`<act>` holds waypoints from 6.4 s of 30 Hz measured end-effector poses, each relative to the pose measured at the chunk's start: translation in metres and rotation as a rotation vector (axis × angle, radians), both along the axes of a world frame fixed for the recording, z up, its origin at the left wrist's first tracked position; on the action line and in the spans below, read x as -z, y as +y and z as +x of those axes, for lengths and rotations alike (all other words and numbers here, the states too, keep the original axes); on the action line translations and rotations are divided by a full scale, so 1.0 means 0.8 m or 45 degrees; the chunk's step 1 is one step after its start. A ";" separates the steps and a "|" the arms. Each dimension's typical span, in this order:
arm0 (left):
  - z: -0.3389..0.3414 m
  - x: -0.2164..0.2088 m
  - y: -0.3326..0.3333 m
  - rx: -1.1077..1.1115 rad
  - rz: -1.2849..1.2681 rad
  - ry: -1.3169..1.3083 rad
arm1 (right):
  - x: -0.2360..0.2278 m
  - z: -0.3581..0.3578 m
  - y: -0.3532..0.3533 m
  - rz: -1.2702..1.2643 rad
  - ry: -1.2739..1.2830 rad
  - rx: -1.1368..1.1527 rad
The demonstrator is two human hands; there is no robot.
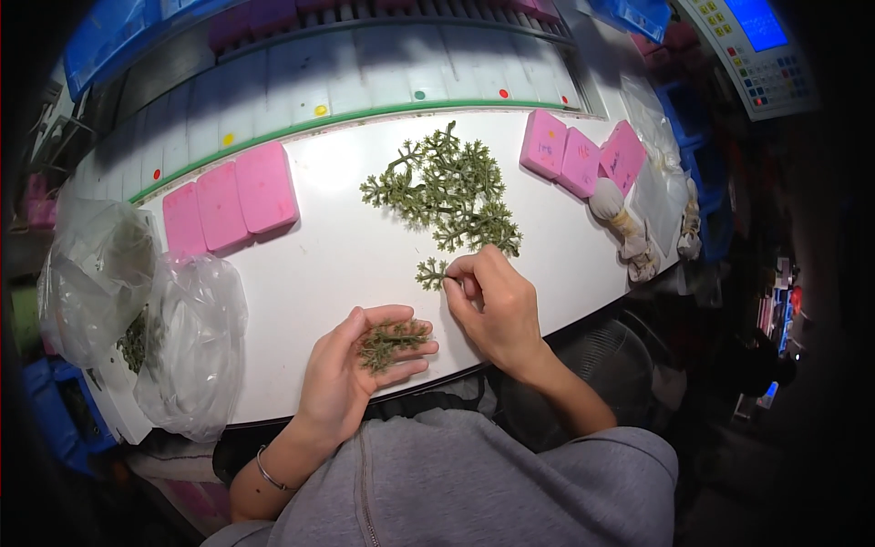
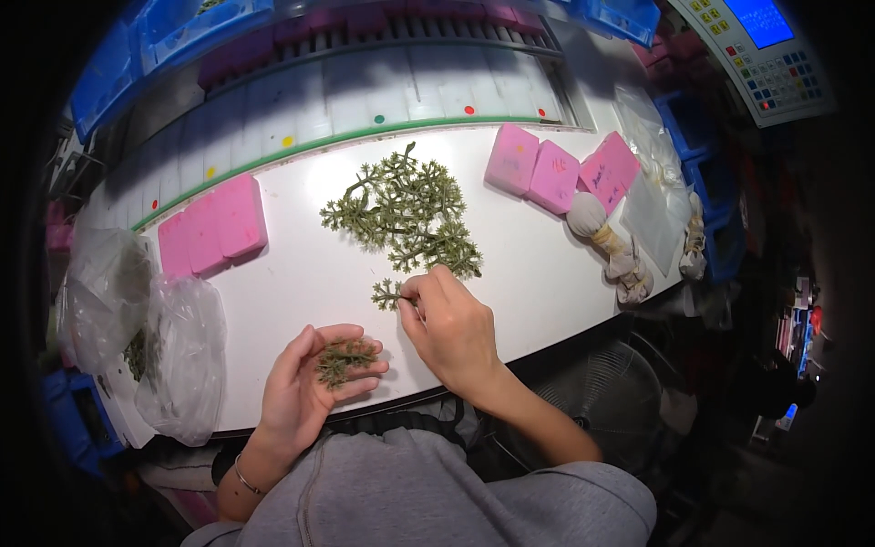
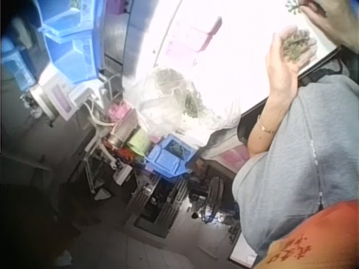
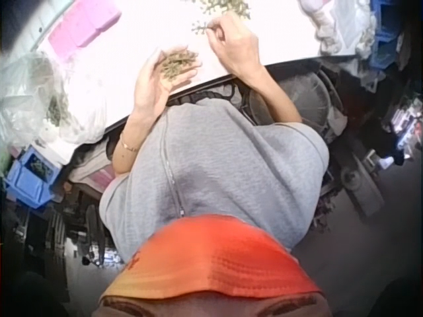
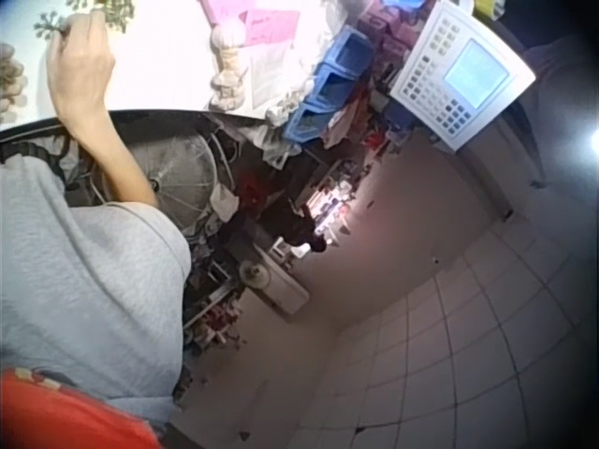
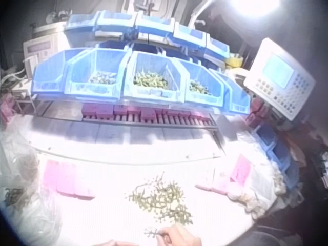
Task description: The person sorts dried green herbs by hand, separating leaves and small stems from larger stalks on a white work surface. The separated herbs are placed into clear plastic bags, while the larger stems are discarded or set aside. The person repeatedly retrieves more herbs from blue bins to continue the sorting process.
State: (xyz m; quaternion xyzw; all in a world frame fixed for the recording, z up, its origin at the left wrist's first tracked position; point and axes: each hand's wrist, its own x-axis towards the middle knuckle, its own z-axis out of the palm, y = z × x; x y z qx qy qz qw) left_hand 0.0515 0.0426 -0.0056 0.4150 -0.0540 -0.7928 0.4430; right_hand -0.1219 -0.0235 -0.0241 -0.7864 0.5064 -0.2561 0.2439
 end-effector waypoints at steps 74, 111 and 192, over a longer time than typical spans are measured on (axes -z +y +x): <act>0.007 0.000 0.008 -0.126 0.017 -0.042 | 0.008 0.035 -0.011 -0.229 0.116 0.086; 0.024 -0.002 0.014 -0.206 -0.016 0.007 | 0.001 0.059 -0.001 -0.162 0.276 0.173; 0.021 0.002 0.013 -0.215 -0.004 -0.046 | 0.009 0.031 0.031 -0.113 0.073 0.378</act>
